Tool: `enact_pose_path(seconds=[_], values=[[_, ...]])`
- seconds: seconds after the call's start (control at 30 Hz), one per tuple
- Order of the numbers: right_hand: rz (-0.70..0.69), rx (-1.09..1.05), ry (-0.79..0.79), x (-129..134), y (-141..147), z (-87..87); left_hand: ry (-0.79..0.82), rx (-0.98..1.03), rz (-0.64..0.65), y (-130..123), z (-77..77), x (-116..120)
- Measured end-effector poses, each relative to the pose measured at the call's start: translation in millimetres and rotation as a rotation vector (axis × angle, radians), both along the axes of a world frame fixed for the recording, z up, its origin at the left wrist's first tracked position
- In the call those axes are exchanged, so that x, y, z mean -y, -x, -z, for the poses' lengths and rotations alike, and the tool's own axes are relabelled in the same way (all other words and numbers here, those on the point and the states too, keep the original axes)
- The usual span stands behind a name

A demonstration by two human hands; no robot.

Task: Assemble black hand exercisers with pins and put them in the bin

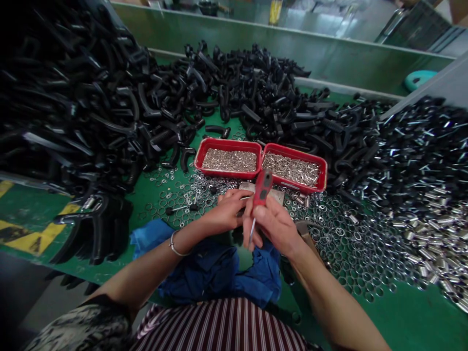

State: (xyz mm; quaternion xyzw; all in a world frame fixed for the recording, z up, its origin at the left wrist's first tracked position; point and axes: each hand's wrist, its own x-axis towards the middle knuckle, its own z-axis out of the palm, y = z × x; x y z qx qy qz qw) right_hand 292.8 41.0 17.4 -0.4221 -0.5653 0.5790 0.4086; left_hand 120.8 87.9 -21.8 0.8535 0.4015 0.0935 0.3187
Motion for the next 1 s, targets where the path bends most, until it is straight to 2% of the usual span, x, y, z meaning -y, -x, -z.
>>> enact_pose_path(seconds=[0.07, 0.17, 0.23, 0.33, 0.47, 0.57, 0.67, 0.8, 0.93, 1.0], values=[[0.044, -0.141, -0.008, 4, -5, -10.8, 0.012, -0.014, 0.004, 0, -0.9, 0], [0.365, -0.277, -0.050, 4, -39, -15.5, 0.032, 0.005, -0.020, 4, -0.6, 2], [0.548, -0.231, -0.036, 8, -73, -8.5, 0.045, 0.040, -0.034, 6, 0.9, 3], [0.665, 0.050, 0.042, 24, -120, 9.6, 0.040, 0.084, -0.099, 2, 4.8, 4], [0.660, 0.512, 0.152, 44, -156, 25.7, -0.074, 0.052, -0.300, -16, 9.4, 6], [0.622, 0.749, 0.169, 44, -168, 32.0, -0.165, 0.059, -0.364, -27, 9.4, 11], [0.596, 0.821, 0.155, 39, -171, 41.3, -0.238, 0.066, -0.316, -28, 6.6, 17], [0.580, 0.893, 0.116, 34, -166, 53.8, -0.340, -0.042, -0.177, -25, 2.2, 20], [0.555, 0.963, 0.068, 33, -163, 57.0, -0.514, -0.197, -0.027, -30, -2.7, 21], [0.546, 0.948, 0.083, 34, -163, 56.3, -0.568, -0.272, 0.003, -35, -4.2, 23]])
